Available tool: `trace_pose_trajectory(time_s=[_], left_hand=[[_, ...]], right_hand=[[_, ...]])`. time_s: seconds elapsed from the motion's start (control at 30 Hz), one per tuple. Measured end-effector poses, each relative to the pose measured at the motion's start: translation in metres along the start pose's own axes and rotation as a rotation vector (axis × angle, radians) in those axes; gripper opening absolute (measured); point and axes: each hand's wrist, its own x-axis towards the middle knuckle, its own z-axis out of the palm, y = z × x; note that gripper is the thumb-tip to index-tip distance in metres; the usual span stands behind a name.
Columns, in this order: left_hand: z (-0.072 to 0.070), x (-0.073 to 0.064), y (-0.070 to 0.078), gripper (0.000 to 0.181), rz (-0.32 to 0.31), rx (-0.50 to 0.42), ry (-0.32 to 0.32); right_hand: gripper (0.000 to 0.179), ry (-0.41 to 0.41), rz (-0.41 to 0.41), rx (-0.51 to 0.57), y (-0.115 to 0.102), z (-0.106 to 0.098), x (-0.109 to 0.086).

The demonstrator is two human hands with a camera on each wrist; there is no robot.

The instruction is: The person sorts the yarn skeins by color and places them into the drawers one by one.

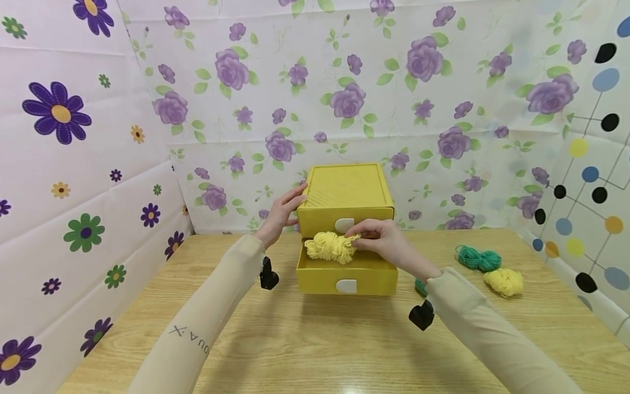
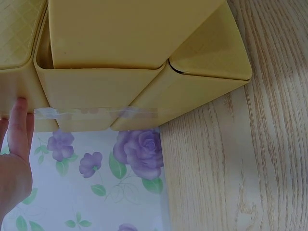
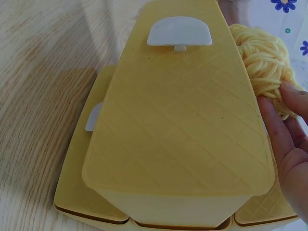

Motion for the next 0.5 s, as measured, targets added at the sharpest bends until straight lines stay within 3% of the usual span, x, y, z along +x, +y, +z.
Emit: trace_pose_trajectory(time_s=[0.3,0.5], left_hand=[[-0.004,0.016,-0.021,0.048,0.013,-0.021,0.023],[-0.004,0.017,-0.026,0.048,0.038,-0.003,0.038]], right_hand=[[0.018,0.009,0.007,0.005,0.003,0.003,0.002],[0.019,-0.007,0.042,0.031,0.002,0.005,0.002]])
